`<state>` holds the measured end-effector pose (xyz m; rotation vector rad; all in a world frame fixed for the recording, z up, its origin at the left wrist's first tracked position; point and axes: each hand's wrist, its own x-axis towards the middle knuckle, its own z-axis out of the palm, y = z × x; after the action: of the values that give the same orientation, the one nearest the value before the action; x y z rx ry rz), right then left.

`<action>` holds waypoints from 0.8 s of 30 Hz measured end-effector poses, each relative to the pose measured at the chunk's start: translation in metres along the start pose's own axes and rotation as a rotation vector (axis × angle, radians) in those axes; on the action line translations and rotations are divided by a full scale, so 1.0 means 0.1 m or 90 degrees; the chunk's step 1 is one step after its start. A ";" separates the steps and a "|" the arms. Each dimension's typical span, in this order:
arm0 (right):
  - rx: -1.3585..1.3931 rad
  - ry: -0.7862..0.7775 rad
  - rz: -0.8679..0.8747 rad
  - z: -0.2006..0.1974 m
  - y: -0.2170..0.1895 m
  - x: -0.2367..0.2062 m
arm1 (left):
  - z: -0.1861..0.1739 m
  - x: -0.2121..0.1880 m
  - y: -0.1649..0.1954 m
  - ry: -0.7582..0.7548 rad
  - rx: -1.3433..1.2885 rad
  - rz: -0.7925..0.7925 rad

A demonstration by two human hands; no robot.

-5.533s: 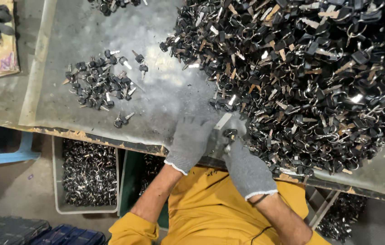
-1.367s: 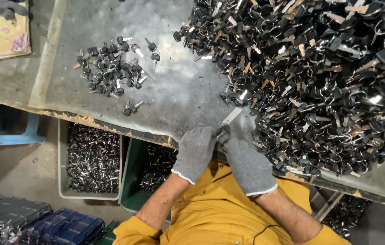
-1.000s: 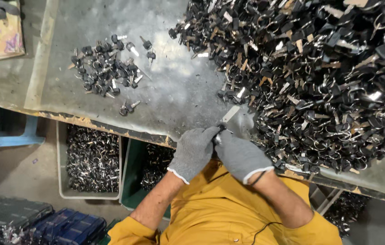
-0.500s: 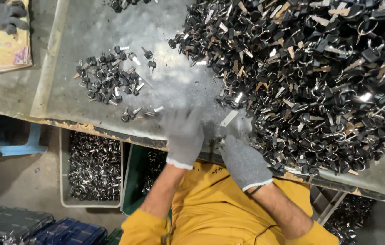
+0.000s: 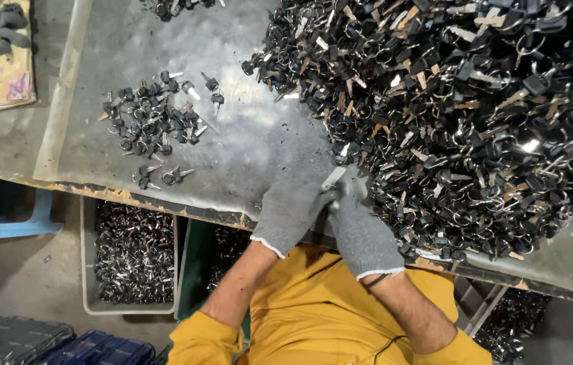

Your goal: The person, wearing gloves, picks keys one at a time from a large pile of keys on the worktable and places them into a smaller pile on the left side of the table, occasionally dropping keys into a bin below the table edge. The person repeats this sorting motion throughout the episode.

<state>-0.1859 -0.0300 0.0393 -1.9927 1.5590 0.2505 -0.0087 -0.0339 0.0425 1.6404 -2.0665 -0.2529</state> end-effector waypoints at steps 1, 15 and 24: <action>0.002 0.045 -0.037 0.01 -0.02 -0.02 | -0.03 -0.04 0.02 0.054 -0.033 -0.012; -0.083 0.119 -0.100 -0.23 -0.29 0.06 | -0.02 -0.21 -0.02 -0.011 -0.086 -0.076; -0.004 -0.046 0.003 -0.40 -0.31 0.04 | 0.02 -0.27 -0.03 0.034 -0.085 -0.037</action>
<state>-0.1636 -0.0506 0.0799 -1.9632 1.5190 0.3249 -0.0027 -0.0097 0.0323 1.6101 -1.9222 -0.3554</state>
